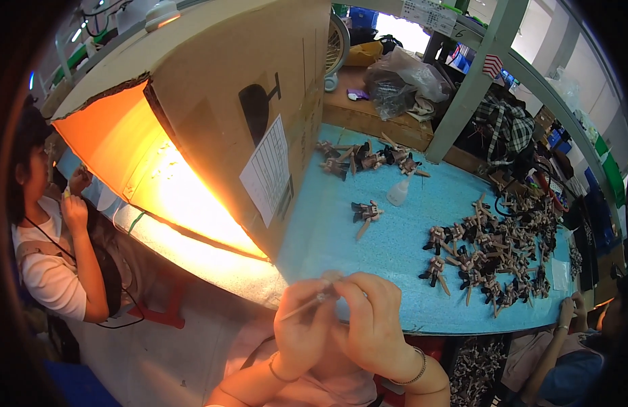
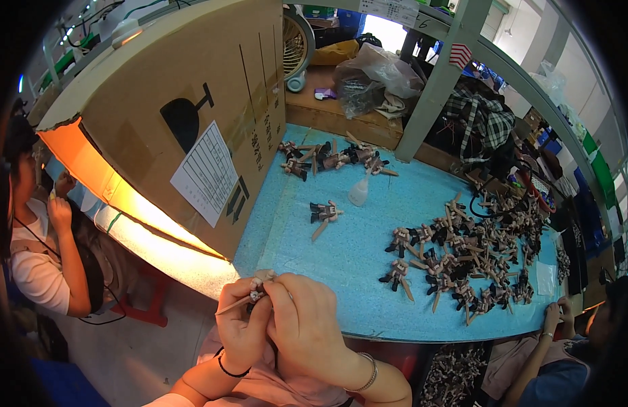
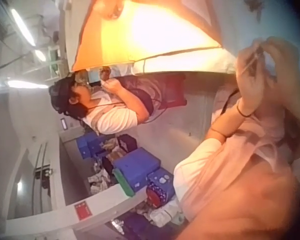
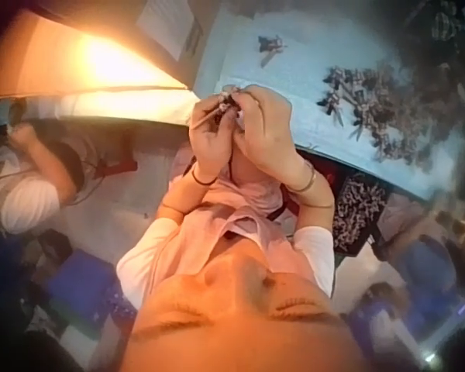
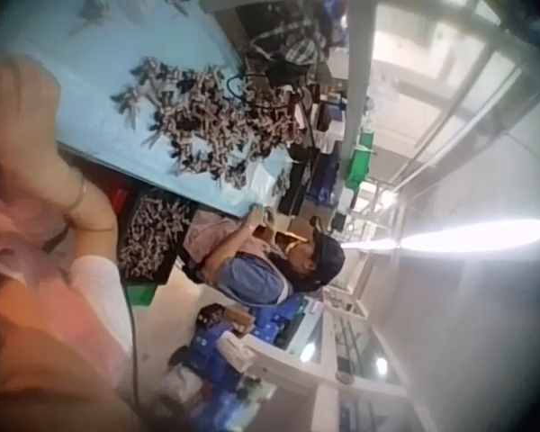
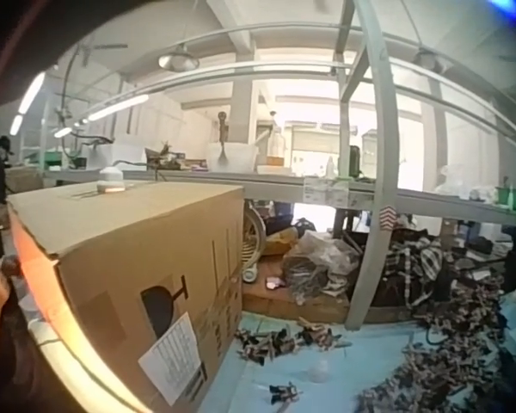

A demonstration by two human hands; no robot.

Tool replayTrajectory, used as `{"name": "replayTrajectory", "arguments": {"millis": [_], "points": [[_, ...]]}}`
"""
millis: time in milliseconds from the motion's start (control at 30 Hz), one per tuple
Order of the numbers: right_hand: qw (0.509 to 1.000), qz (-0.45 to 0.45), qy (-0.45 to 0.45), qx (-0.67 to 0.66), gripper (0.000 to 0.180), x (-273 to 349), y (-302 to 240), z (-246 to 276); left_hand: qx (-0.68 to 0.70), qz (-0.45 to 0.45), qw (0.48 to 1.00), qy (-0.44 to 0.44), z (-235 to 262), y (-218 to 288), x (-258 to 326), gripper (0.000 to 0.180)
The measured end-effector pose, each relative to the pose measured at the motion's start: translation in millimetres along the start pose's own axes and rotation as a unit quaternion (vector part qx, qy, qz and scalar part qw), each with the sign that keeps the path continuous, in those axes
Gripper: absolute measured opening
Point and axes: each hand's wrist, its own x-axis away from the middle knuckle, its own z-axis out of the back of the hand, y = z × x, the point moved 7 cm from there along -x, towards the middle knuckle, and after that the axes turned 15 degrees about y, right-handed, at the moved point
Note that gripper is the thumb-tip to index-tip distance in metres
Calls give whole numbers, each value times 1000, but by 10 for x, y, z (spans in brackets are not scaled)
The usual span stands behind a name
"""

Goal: The person assembles plastic figurine parts by hand, joining them with glue from a glue bottle.

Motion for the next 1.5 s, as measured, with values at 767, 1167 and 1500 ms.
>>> {"name": "replayTrajectory", "arguments": {"millis": [767,1167,1500], "points": [[693,-341,-14,-635,68,380,530,-183,-97,-38,976,-190,-206,247,-96,21],[682,-410,37,-605,69,466,636,-228,-102,-34,977,-185,-249,255,-61,36],[713,-436,111,-538,75,481,474,-302,-146,-117,961,-202,-138,390,-68,72]]}}
